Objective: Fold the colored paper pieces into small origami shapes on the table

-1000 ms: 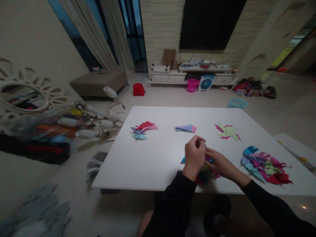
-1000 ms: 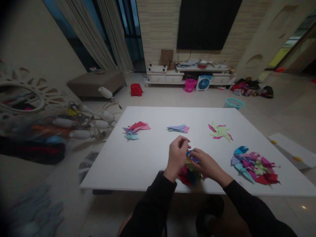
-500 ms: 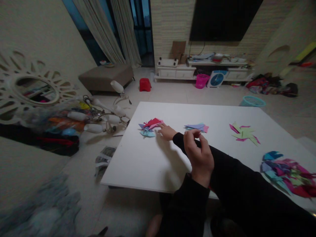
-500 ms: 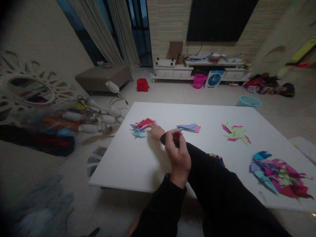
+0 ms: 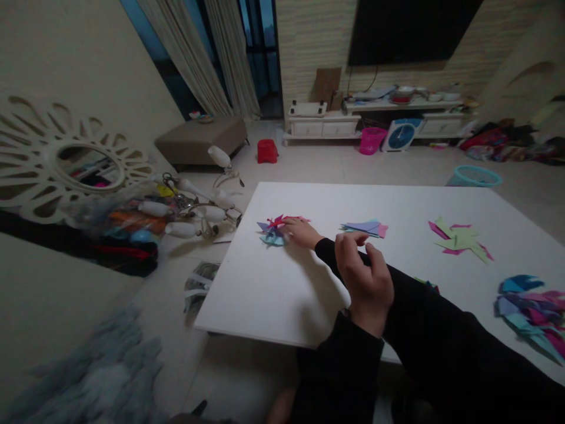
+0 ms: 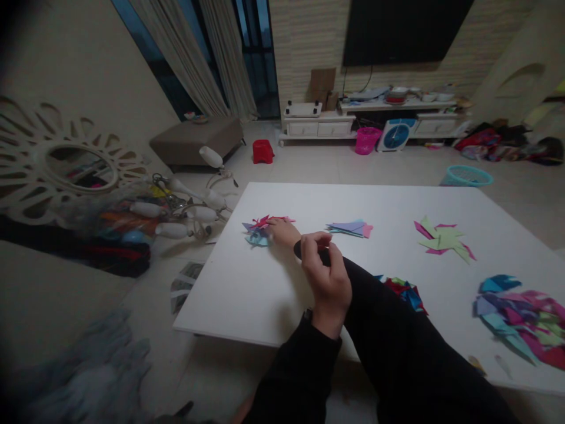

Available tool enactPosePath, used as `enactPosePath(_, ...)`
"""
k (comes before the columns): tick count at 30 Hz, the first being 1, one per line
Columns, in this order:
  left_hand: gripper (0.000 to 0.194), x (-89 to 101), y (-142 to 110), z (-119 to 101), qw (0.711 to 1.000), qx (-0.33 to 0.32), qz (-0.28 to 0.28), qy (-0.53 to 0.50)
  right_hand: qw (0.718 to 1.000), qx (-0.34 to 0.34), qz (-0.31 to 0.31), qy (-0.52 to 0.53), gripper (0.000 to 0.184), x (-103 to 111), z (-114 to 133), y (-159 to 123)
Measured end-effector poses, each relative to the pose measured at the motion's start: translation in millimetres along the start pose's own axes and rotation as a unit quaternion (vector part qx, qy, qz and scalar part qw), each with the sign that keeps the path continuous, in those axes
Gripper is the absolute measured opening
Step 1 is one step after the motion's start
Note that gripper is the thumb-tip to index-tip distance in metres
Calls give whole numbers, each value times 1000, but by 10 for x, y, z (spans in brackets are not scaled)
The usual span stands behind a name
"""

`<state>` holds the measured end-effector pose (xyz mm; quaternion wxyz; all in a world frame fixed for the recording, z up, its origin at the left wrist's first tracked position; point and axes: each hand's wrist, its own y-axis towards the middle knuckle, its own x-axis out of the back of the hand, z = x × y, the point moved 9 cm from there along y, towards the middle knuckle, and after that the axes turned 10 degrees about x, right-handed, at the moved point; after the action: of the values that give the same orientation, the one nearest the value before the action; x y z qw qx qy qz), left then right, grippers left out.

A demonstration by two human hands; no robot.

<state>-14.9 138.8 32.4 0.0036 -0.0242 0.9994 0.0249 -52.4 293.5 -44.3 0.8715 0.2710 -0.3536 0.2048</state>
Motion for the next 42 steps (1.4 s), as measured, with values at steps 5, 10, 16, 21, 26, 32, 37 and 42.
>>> enactPosePath(5, 20, -102, -158, -135, 998, -39, 41, 22, 997, -32, -70, -4, 26, 286, -74, -81)
enactPosePath(10, 13, 84, -252, -293, 994, -104, -37, 13, 983, -62, -169, 33, 15, 639, -203, -477)
enactPosePath(16, 15, -22, -313, -270, 993, -107, -53, -12, 906, -243, -306, 160, 26, 861, -568, -956)
enactPosePath(21, 20, -106, -347, -274, 990, -124, -64, -31, 908, -239, -289, 188, 29, 725, 168, -1204)
enactPosePath(26, 25, -85, -300, -271, 986, -144, -67, -46, 927, -180, -306, 122, 36, 749, 1017, -1702)
enactPosePath(32, 24, 57, -176, -239, 987, -126, -91, -44, 984, -70, -149, 70, 46, 584, 1291, -1303)
enactPosePath(37, 29, 35, -196, -253, 989, -118, -74, -51, 961, -105, -234, 107, 45, 729, 1288, -1424)
enactPosePath(42, 31, 51, -228, -320, 986, -124, -75, -77, 964, -181, -128, 147, 46, 563, 1121, -1255)
